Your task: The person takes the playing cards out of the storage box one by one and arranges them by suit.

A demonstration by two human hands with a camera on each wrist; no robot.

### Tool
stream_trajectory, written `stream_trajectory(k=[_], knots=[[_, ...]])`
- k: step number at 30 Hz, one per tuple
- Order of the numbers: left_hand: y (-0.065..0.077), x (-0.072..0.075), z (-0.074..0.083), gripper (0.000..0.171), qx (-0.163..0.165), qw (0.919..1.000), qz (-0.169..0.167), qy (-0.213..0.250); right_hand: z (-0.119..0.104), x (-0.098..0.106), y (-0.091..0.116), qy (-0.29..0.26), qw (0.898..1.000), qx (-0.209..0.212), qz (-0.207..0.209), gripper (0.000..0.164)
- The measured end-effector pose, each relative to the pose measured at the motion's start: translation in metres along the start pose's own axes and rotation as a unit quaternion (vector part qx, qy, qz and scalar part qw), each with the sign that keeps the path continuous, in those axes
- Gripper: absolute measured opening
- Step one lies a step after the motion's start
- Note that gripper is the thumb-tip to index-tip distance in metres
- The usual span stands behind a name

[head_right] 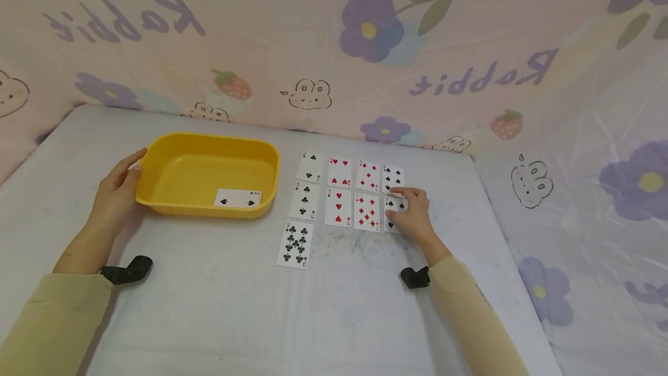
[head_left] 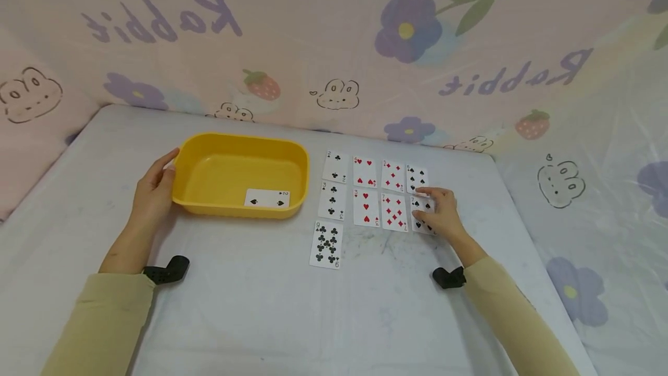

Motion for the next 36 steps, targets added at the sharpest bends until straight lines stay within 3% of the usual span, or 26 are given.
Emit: stream_trajectory(k=[10,19,28,36], knots=[[0.0,0.0,0.0,0.047,0.004,0.9999,0.001,0.011,-0.047,-0.006,-0.008,-0.093,0.992,0.074,0.03,0.05],[-0.001,-0.001,0.0,0.048,0.007,0.9999,0.001,0.012,-0.105,-0.025,-0.015,-0.176,0.981,0.076,-0.009,0.05],[-0.001,0.003,0.003,0.048,-0.018,0.9998,0.001,0.007,-0.174,-0.044,-0.021,-0.235,0.962,0.136,-0.016,0.049],[-0.001,0.002,0.002,0.048,-0.023,0.9996,0.005,0.016,-0.225,-0.069,-0.021,-0.265,0.947,0.173,-0.052,0.045]])
Point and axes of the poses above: each hand's wrist, its own y-axis away from the middle knuckle, its own x-axis out of the back of the hand, z = x × y, the point moved 7 cm from there along -y, towards the middle knuckle, and after that the axes turned 10 degrees about y, right-handed, at the moved point
